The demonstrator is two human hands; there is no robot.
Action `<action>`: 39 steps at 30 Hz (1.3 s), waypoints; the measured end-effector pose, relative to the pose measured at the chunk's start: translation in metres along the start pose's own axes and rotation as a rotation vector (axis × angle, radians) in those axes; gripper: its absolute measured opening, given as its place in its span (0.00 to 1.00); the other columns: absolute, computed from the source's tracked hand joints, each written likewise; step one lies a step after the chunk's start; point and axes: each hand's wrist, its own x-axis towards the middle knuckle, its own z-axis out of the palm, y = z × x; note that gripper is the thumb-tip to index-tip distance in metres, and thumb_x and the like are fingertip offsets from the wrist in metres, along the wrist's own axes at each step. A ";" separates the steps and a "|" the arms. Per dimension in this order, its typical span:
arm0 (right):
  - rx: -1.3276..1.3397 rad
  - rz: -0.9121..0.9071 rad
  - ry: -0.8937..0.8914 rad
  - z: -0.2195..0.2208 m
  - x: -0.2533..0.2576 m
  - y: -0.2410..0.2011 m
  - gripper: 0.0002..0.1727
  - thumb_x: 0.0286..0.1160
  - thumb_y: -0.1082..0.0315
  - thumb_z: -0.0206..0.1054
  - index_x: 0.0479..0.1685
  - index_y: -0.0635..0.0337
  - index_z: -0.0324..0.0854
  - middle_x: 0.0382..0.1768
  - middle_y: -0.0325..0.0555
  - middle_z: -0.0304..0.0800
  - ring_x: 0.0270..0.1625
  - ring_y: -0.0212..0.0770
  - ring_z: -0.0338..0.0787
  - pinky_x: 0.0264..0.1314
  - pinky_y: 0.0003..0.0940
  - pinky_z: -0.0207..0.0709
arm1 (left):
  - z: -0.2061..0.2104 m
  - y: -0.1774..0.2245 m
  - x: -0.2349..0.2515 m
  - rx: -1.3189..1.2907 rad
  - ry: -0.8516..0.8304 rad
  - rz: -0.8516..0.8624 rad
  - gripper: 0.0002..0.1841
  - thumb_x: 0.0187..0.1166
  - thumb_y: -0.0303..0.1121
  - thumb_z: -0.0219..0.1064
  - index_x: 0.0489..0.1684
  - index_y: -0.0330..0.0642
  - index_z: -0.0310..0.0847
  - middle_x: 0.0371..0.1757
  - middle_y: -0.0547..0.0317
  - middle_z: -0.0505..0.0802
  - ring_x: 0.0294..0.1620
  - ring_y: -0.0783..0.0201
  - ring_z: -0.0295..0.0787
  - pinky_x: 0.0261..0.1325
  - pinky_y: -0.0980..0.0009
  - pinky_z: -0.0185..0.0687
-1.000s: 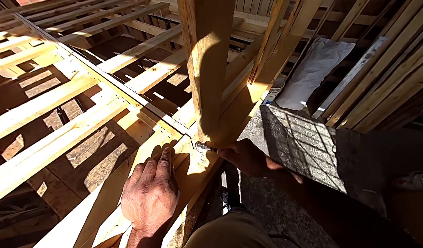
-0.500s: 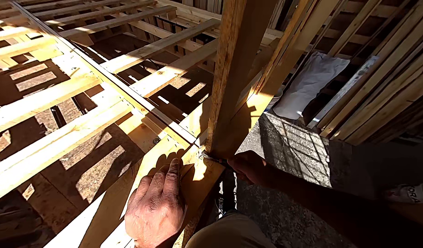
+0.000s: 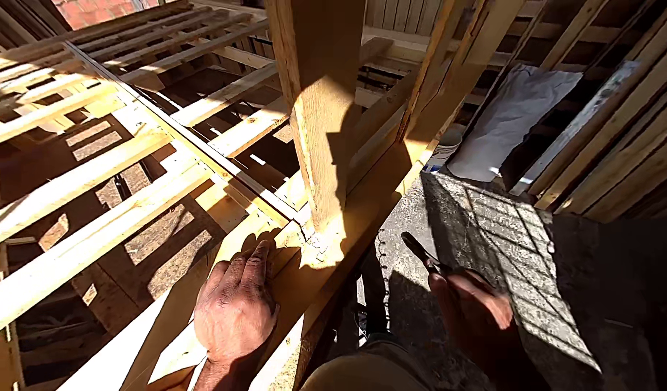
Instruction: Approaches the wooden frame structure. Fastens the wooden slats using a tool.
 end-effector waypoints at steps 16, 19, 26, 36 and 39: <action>-0.024 0.169 -0.521 0.064 0.020 -0.135 0.29 0.90 0.44 0.51 0.24 0.54 0.81 0.27 0.44 0.81 0.39 0.45 0.87 0.41 0.42 0.81 | 0.001 0.005 -0.004 0.071 0.005 0.016 0.18 0.87 0.37 0.56 0.64 0.51 0.91 0.43 0.54 0.96 0.43 0.49 0.91 0.39 0.54 0.81; 0.002 0.258 -0.680 0.053 0.026 -0.150 0.29 0.93 0.43 0.47 0.29 0.53 0.79 0.26 0.44 0.81 0.34 0.43 0.89 0.35 0.41 0.82 | 0.000 0.008 -0.002 0.051 -0.003 -0.010 0.17 0.88 0.37 0.56 0.63 0.51 0.91 0.45 0.55 0.96 0.45 0.49 0.91 0.41 0.54 0.82; 0.856 0.820 -0.720 0.063 0.025 -0.148 0.30 0.93 0.41 0.47 0.33 0.58 0.75 0.18 0.44 0.71 0.16 0.37 0.74 0.20 0.31 0.71 | -0.005 0.006 -0.002 0.010 -0.064 -0.044 0.17 0.88 0.37 0.57 0.64 0.52 0.90 0.51 0.53 0.96 0.50 0.47 0.92 0.45 0.49 0.84; -0.057 0.014 -0.167 -0.018 -0.067 -0.107 0.28 0.86 0.48 0.53 0.17 0.55 0.78 0.14 0.41 0.77 0.17 0.39 0.82 0.17 0.37 0.77 | -0.002 0.000 -0.003 -0.034 -0.018 0.003 0.17 0.85 0.36 0.59 0.64 0.53 0.91 0.55 0.55 0.97 0.51 0.47 0.94 0.43 0.48 0.86; -0.071 0.322 -0.087 -0.054 -0.097 -0.038 0.30 0.87 0.44 0.51 0.17 0.52 0.78 0.14 0.38 0.76 0.19 0.36 0.79 0.20 0.40 0.71 | -0.005 0.000 -0.006 -0.041 -0.052 -0.035 0.17 0.85 0.36 0.59 0.66 0.54 0.90 0.53 0.53 0.97 0.51 0.45 0.93 0.43 0.46 0.85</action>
